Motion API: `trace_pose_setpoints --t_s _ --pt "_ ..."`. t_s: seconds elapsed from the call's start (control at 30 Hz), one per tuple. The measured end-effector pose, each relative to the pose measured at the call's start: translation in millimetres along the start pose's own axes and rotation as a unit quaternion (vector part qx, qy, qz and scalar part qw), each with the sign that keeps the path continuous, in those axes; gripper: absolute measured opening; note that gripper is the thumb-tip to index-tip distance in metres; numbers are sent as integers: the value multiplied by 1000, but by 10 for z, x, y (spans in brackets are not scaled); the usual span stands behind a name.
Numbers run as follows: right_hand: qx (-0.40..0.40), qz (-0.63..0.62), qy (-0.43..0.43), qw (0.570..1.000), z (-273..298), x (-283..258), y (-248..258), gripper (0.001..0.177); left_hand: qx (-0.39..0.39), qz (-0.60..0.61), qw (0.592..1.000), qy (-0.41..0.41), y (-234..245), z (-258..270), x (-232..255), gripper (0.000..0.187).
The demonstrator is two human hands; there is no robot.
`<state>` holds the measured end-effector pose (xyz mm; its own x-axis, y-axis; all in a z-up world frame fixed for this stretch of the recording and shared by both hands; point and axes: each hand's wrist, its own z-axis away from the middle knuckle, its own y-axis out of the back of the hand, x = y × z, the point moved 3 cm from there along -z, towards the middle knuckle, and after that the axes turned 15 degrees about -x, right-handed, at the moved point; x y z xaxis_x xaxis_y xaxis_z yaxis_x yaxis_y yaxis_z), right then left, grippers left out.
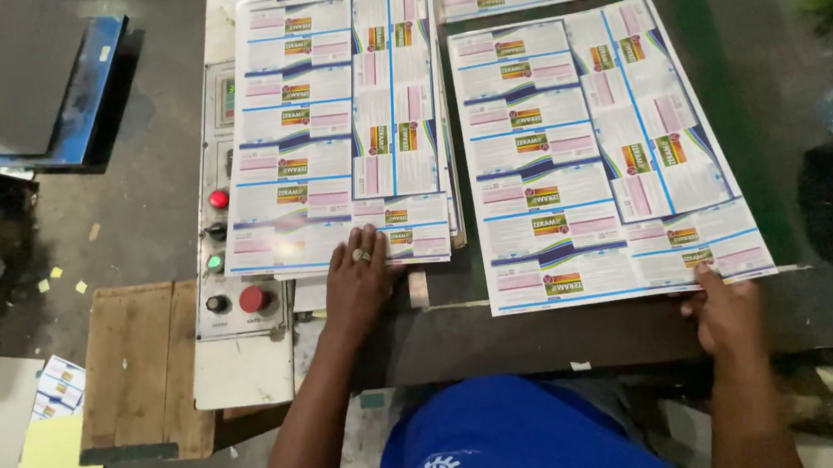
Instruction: The person sorts through a stack of printed paper sheets on a table, picking them up and placing them into a separate pile. The person handles the papers by hand, moving them from one side of the table to the other.
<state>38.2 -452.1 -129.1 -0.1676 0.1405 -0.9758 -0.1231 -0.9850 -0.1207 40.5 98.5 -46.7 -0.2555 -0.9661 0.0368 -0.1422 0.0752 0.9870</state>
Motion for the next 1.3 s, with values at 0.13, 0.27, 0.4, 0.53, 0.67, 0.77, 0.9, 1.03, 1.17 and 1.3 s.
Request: trace_pose_setpoints --t_s 0.13,0.27,0.4,0.53,0.67,0.77,0.9,1.03,1.17,1.3 --pt "-2 40 -34 999 -156 -134 -215 25 -10 49 998 -40 294 -48 -3 30" --pt "-41 45 -48 997 -683 -163 -533 24 39 91 995 -23 358 -62 -15 18" --pt "-21 53 -71 996 -1392 -214 -760 25 24 103 994 18 320 -70 -6 21" --pt "-28 66 -73 995 -1770 -154 -760 27 37 143 989 24 570 -45 39 14" --pt "-50 14 -80 995 -1327 -333 -1046 44 167 153 974 21 850 3 198 23" --pt "-90 7 -83 992 -744 -221 -1323 57 216 171 961 -34 1136 20 653 24" --pt "-320 4 -93 943 71 -177 -2069 55 168 207 955 -129 874 -39 1257 25" --pt "-380 -65 -71 920 335 257 -2173 45 87 202 963 -157 522 -46 1610 34" --pt "-253 -145 -100 951 230 315 -1788 27 -12 192 967 -166 386 -16 1533 42" --pt "-129 -116 -44 984 173 148 -1123 20 -20 116 991 -70 411 -105 978 47"
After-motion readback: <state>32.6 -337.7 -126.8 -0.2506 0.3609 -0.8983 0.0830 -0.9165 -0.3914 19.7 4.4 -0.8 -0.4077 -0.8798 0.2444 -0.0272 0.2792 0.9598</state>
